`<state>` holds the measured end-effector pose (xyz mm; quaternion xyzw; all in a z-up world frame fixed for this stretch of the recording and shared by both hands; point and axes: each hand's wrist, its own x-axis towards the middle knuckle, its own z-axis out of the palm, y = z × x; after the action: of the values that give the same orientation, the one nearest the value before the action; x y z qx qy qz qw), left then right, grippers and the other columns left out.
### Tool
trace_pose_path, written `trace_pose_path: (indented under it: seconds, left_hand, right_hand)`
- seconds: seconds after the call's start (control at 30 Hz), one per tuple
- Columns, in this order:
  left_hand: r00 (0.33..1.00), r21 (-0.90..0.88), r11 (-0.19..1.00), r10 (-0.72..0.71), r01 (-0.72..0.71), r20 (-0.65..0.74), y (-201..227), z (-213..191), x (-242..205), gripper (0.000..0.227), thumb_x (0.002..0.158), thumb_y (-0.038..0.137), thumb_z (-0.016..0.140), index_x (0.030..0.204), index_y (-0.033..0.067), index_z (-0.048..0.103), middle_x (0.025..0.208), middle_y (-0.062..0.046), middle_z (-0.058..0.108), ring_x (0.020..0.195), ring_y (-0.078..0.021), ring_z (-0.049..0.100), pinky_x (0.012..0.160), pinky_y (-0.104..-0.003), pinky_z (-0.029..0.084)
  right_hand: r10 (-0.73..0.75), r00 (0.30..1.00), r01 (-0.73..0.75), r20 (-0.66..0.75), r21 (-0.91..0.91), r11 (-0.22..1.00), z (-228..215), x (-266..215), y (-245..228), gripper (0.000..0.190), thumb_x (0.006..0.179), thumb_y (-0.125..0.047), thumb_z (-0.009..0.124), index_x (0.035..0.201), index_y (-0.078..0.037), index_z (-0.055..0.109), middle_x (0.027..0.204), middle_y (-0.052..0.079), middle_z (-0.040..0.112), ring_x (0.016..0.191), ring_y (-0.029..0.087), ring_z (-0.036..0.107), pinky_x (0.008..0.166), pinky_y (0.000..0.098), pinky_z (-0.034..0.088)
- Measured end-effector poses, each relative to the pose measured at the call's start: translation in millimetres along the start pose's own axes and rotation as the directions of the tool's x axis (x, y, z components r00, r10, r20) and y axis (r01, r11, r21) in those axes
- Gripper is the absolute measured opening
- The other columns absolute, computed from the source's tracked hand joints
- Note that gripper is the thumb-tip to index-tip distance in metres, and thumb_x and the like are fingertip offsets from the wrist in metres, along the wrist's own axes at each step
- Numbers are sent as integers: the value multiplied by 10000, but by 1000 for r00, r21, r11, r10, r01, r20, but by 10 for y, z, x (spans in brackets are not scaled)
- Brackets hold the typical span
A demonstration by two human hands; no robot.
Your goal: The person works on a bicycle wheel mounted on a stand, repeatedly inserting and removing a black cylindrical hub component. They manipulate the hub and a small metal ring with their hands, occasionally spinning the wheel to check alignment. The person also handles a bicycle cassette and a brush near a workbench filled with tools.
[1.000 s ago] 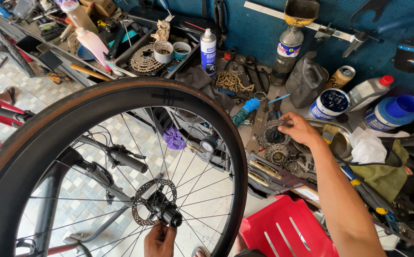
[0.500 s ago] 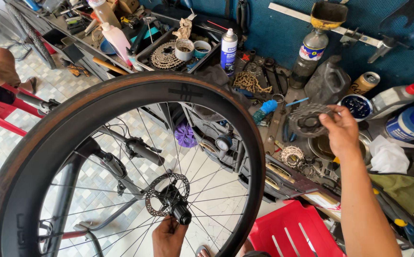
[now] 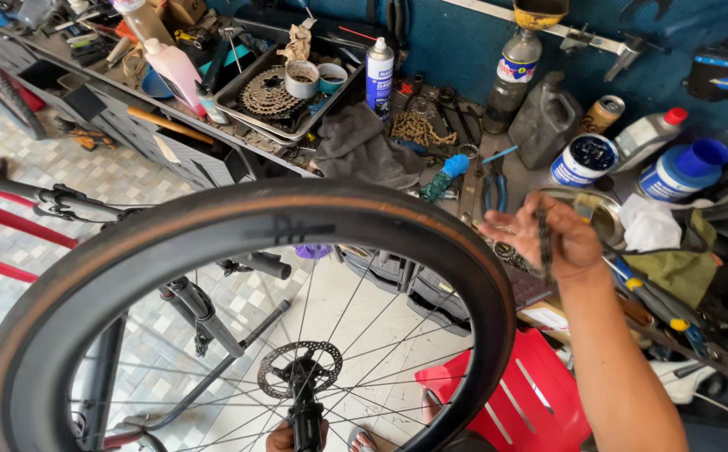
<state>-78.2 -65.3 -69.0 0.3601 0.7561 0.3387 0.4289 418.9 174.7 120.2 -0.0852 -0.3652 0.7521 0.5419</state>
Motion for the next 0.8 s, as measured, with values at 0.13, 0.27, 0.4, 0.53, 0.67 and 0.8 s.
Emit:
trace_pose_path:
  seconds: [0.13,0.27,0.4,0.53,0.67,0.8]
  left_hand:
    - [993,-58,992,-109,112,53,-242,-23,-33,335,731,103,839,1034,-16,760,834,-85,778,776,-108,700,721,-292,543]
    - [980,-100,978,-170,181,104,-362,-53,-19,333,742,108,826,1041,-15,747,857,-91,764,795,-123,693,731,-315,541]
    - [969,-118,967,-209,224,132,-513,-114,-76,331,754,114,813,1049,-14,733,879,-97,750,814,-138,686,742,-338,539]
    - [965,-146,959,-227,245,128,-623,-61,-75,330,765,119,799,1056,-13,720,902,-102,737,833,-153,679,753,-360,537]
    - [966,-180,951,-232,250,115,-641,-175,-84,328,776,125,786,1064,-12,706,925,-108,723,853,-168,673,764,-383,535]
    - [959,-223,933,-266,281,95,-635,-283,-222,327,787,130,772,1071,-11,693,948,-114,709,872,-184,666,774,-406,533]
  right_hand:
    - [128,990,-132,63,54,990,268,-254,391,316,840,-197,854,1018,-66,628,860,96,716,1136,348,665,1087,533,378]
    - [139,965,-176,220,156,972,504,-632,713,314,874,-169,858,1033,-46,617,832,148,733,1113,349,674,1182,471,378]
    - [366,868,-397,336,28,917,922,-922,1008,370,852,-195,856,1033,7,603,1227,358,644,1347,457,588,1156,519,428]
    - [445,692,-632,568,180,754,1368,-801,1706,348,876,-168,784,1059,9,547,1443,408,462,1447,394,514,1210,507,428]
    - [552,585,-787,594,253,562,1683,-719,2199,367,934,-54,750,1214,72,548,1295,305,623,1336,354,570,1144,428,478]
    - [521,623,-762,584,301,574,1765,-567,2393,305,909,-35,722,1143,85,568,1083,132,628,1397,323,578,1144,410,496]
